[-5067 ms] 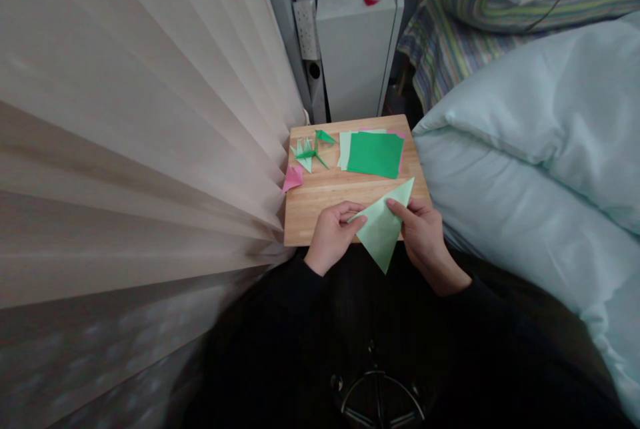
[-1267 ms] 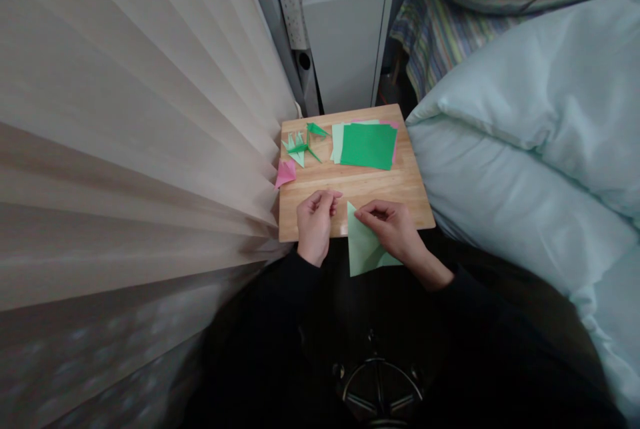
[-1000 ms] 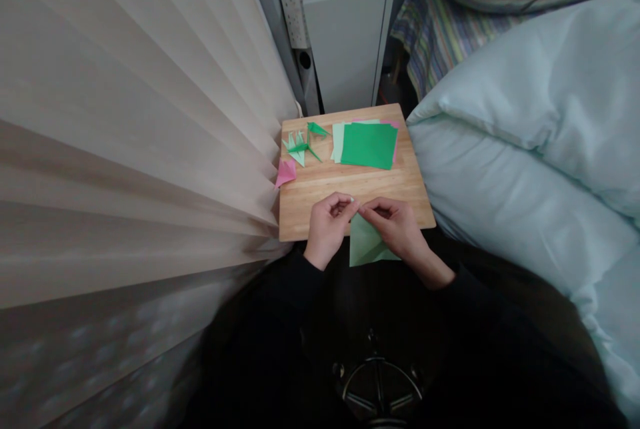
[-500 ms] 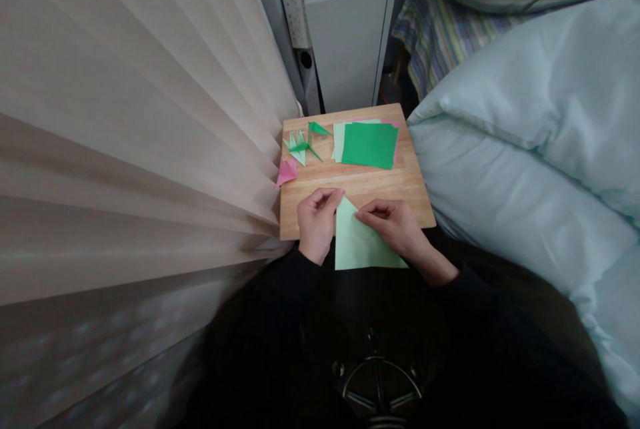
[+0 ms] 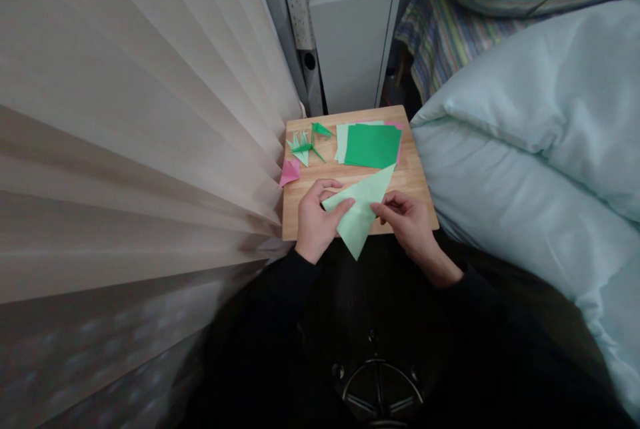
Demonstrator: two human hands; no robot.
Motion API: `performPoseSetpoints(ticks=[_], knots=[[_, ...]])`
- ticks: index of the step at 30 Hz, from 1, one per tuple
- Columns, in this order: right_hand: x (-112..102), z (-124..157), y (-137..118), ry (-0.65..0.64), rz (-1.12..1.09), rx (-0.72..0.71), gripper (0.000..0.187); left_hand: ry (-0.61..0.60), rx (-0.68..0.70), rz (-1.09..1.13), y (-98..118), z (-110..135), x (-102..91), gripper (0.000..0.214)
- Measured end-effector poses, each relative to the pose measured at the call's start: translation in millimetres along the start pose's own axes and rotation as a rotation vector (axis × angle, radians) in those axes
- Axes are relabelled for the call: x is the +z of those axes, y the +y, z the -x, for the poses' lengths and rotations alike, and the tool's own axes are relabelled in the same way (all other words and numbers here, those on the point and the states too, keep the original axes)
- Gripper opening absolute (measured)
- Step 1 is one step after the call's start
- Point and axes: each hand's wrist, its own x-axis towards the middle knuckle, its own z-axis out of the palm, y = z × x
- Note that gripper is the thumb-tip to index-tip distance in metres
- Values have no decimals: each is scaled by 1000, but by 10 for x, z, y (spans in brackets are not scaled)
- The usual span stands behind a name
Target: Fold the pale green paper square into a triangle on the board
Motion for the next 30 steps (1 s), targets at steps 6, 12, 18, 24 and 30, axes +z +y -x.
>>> performPoseSetpoints(ticks=[6,12,18,24,30], knots=[[55,66,15,-89,-19,74,36,54,30,156,84,17,3,38],[27,45,-9,-25,14,101,40,74,49,185,56,23,20,22],[21,65,5,-62,72,118,44,64,8,171,34,16,24,21],[15,53,33,-15,8,129,41,43,-26,187,56,20,9,20],[11,54,60,-8,-56,174,43,58,8,185,23,14,12,20]])
